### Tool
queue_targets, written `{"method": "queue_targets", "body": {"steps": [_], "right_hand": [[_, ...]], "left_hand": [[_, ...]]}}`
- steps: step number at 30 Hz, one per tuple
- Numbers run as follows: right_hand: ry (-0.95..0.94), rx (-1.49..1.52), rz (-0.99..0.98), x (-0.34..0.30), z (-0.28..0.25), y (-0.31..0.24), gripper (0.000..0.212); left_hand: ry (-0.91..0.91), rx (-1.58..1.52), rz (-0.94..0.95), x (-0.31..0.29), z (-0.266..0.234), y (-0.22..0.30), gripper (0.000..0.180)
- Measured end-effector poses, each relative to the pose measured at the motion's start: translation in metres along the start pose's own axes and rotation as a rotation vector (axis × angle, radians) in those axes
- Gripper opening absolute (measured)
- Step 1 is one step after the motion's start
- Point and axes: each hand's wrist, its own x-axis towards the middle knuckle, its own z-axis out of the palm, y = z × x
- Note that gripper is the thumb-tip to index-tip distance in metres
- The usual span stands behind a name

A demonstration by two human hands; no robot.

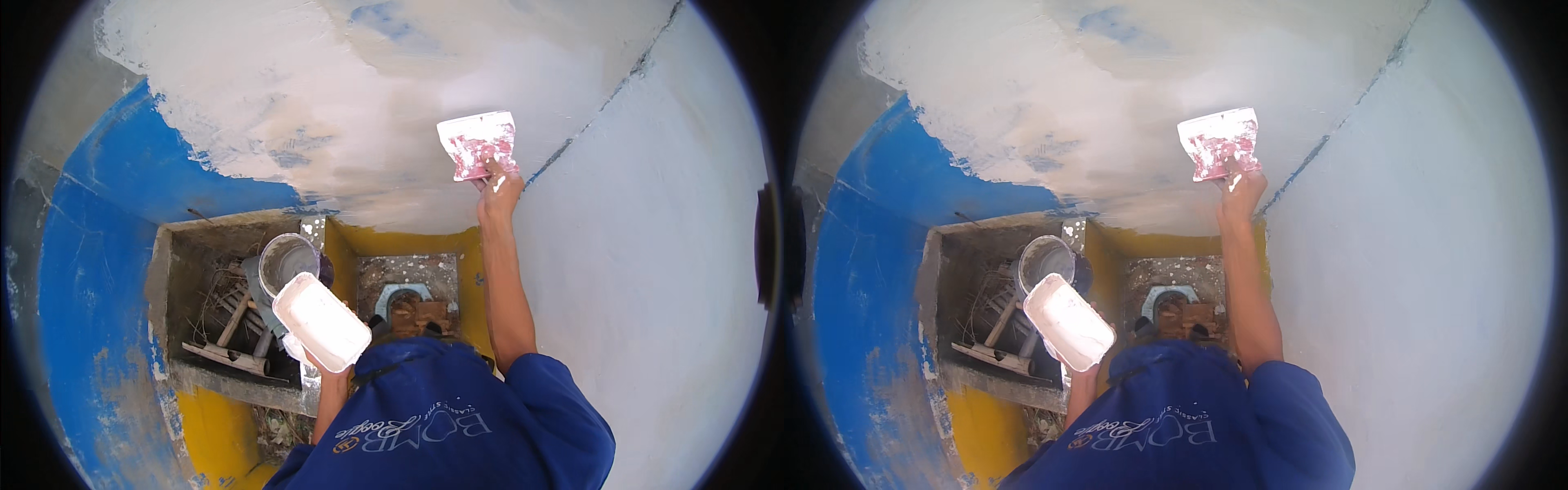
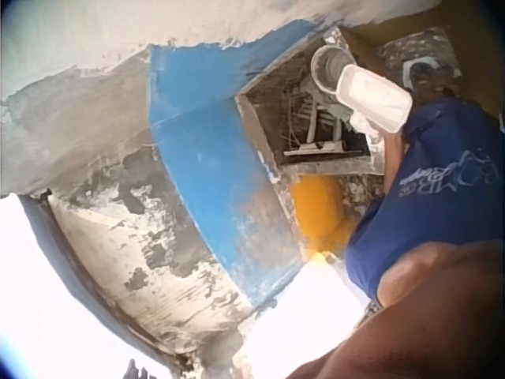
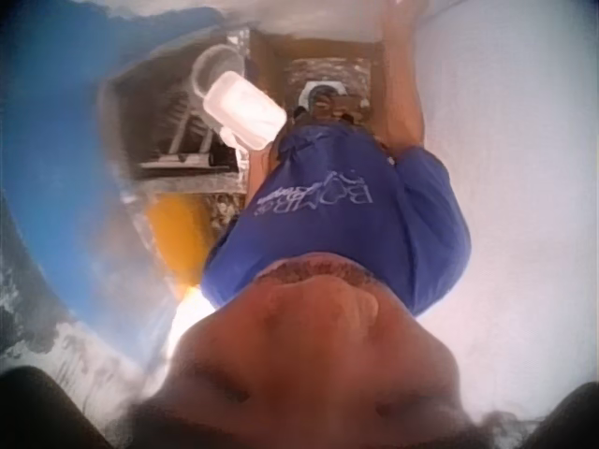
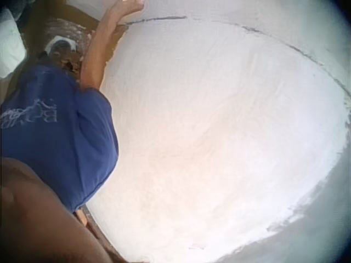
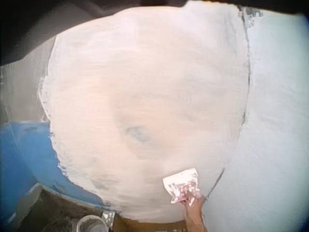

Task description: The person scoops plaster from a plastic container and applies it to a corner wall using a putty knife.

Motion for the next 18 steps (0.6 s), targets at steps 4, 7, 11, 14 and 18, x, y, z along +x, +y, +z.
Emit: {"method": "queue_targets", "body": {"steps": [4,7,11,14,18], "right_hand": [[-0.361,-0.343,-0.008,-0.072,-0.001,-0.056,0.012],[-0.571,-0.509,0.133,-0.126,0.011,-0.059,0.012],[-1.053,-1.205,-0.237,-0.165,0.047,-0.028,0.019],[-1.125,-1.372,-0.488,-0.179,0.057,-0.006,0.016],[-1.154,-1.523,-0.505,-0.193,0.064,0.010,0.012]], "left_hand": [[0.072,0.178,0.126,0.011,-0.014,-0.004,0.077],[0.024,0.188,0.098,0.031,0.015,-0.020,0.071],[-0.043,0.174,0.153,0.047,0.033,-0.026,0.075],[-0.053,0.219,0.245,0.055,0.044,-0.033,0.077],[-0.086,0.153,0.228,0.062,0.041,-0.043,0.075]]}}
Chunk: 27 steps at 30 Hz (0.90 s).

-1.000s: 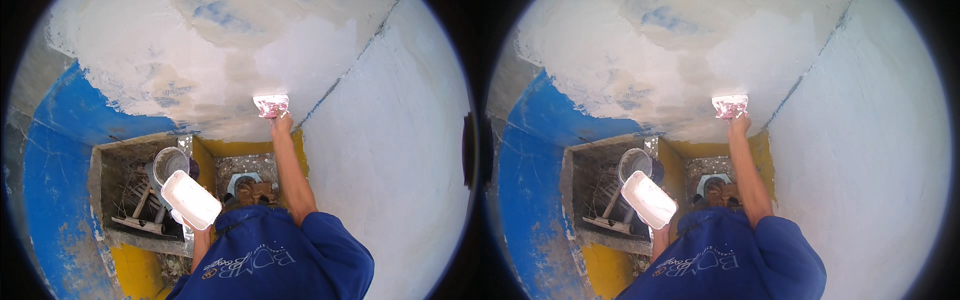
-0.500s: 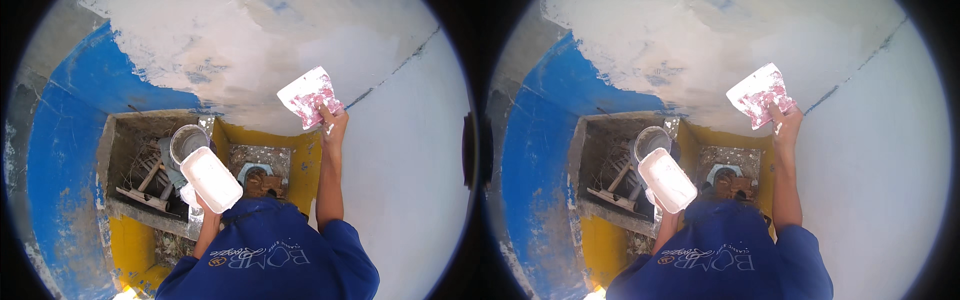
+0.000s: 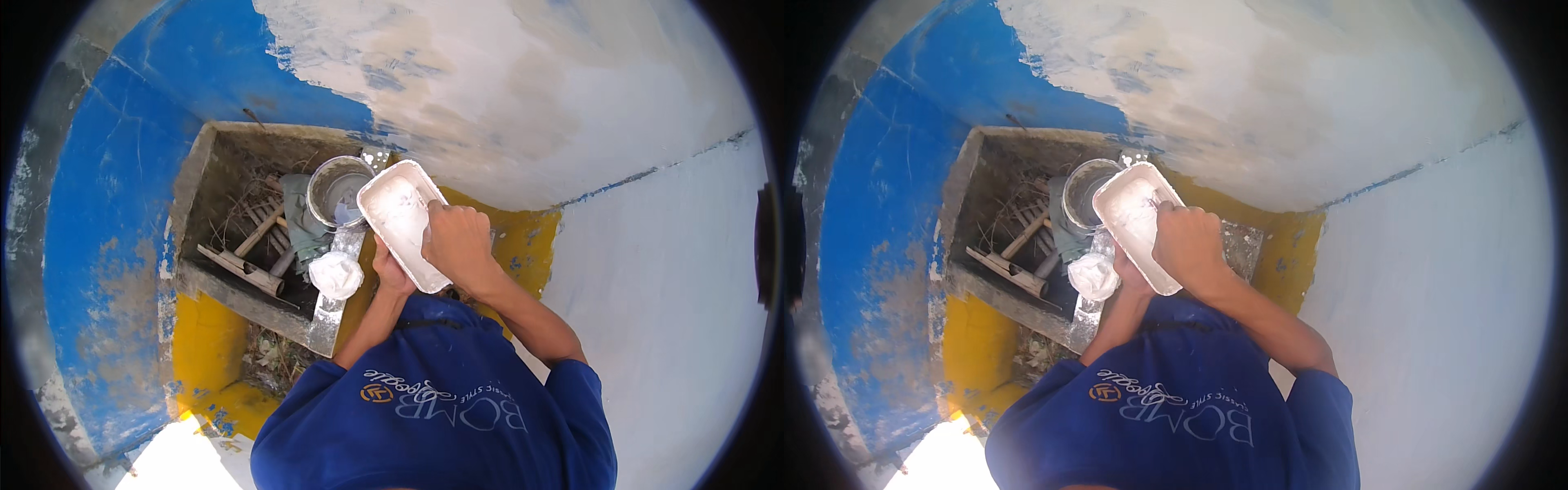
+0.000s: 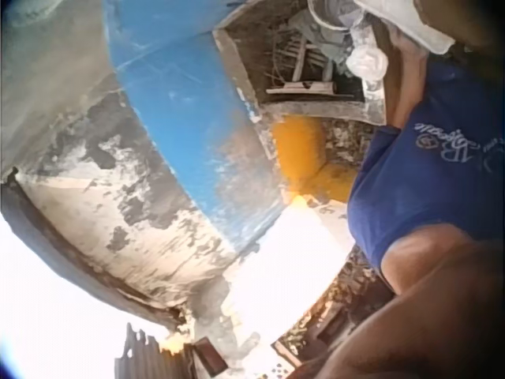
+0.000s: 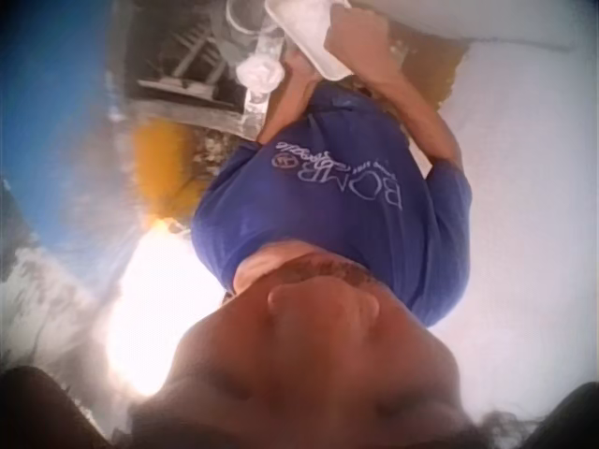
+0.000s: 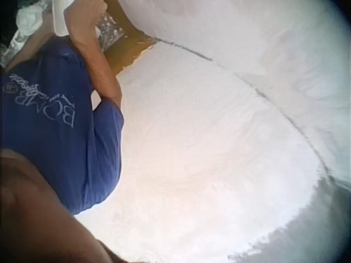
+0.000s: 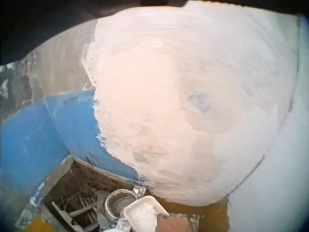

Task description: The person scoops plaster from a plastic container and applies it to a corner wall using a putty knife.

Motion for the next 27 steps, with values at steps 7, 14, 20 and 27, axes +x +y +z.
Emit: {"method": "queue_targets", "body": {"steps": [7,14,20,27], "right_hand": [[-0.022,0.037,-0.107,-0.008,0.005,-0.006,0.027],[0.224,0.149,-0.066,0.009,0.011,-0.010,0.027],[0.139,0.195,-0.149,0.003,-0.013,-0.015,0.025],[0.174,0.111,-0.189,0.004,-0.004,-0.014,0.025]], "left_hand": [[-0.003,-0.130,0.002,0.001,-0.009,-0.004,0.073],[-0.057,-0.081,0.006,0.006,0.011,-0.005,0.070],[-0.064,-0.020,-0.023,0.005,0.008,-0.003,0.067],[-0.087,0.075,0.015,0.011,0.003,-0.002,0.063]]}}
